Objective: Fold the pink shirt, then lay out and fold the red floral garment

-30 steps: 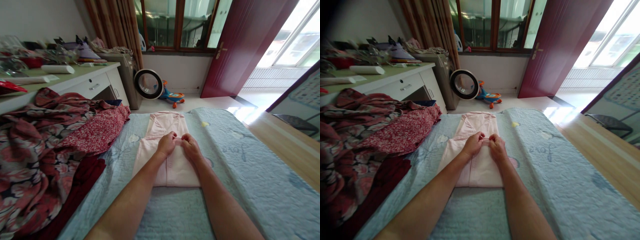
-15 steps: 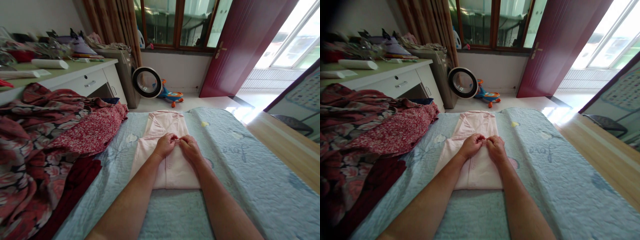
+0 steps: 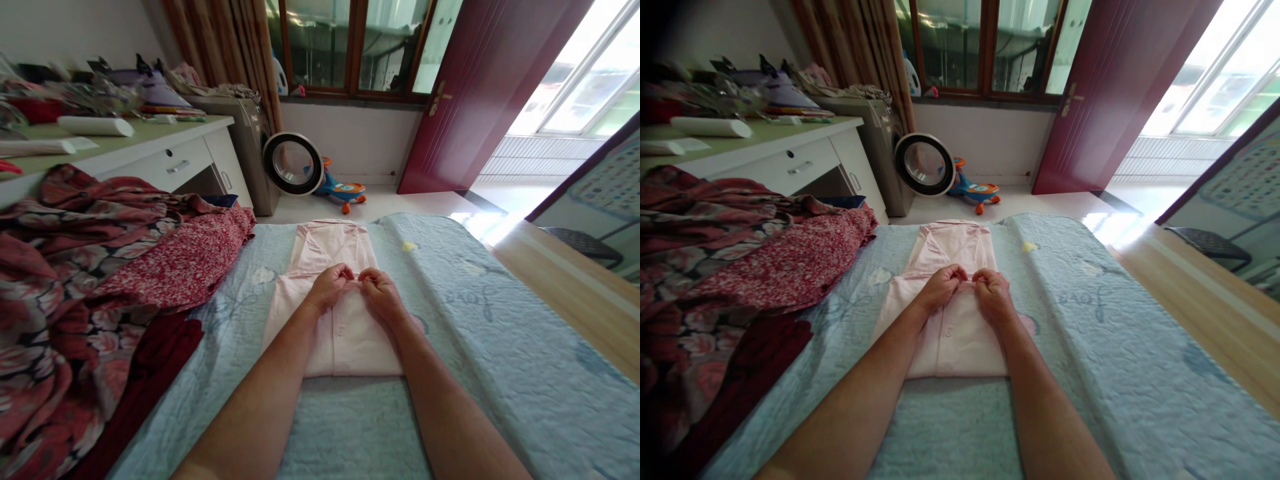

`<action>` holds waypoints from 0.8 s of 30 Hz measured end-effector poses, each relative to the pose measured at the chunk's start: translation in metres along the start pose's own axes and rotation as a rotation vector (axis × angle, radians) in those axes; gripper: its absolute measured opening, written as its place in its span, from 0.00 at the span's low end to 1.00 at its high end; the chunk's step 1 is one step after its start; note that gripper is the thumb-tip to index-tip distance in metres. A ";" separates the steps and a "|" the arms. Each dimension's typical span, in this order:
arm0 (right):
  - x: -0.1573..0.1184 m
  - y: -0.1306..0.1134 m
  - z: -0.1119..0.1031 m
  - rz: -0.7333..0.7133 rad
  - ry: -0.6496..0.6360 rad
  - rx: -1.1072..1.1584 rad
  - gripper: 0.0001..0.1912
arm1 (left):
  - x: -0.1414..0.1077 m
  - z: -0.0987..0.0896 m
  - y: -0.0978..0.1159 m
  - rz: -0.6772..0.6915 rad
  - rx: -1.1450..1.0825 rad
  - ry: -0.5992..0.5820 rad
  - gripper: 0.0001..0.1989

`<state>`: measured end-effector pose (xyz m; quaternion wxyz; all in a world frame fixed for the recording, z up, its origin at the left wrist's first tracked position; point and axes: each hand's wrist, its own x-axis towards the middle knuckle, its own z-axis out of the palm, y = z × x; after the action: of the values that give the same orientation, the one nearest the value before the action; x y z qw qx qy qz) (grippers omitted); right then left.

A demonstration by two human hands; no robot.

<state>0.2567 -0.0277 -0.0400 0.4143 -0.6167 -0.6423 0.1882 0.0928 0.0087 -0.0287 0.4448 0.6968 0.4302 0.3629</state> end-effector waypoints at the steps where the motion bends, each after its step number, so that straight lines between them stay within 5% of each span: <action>1: -0.001 0.000 0.000 -0.001 0.000 -0.011 0.11 | 0.000 0.000 0.001 0.005 0.000 0.003 0.09; 24: 0.001 0.008 0.000 -0.024 0.006 -0.022 0.06 | -0.001 0.009 -0.004 0.095 0.256 0.121 0.03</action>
<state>0.2615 -0.0255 -0.0459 0.4118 -0.6141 -0.6503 0.1744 0.0988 0.0058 -0.0355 0.3076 0.7442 0.4655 0.3672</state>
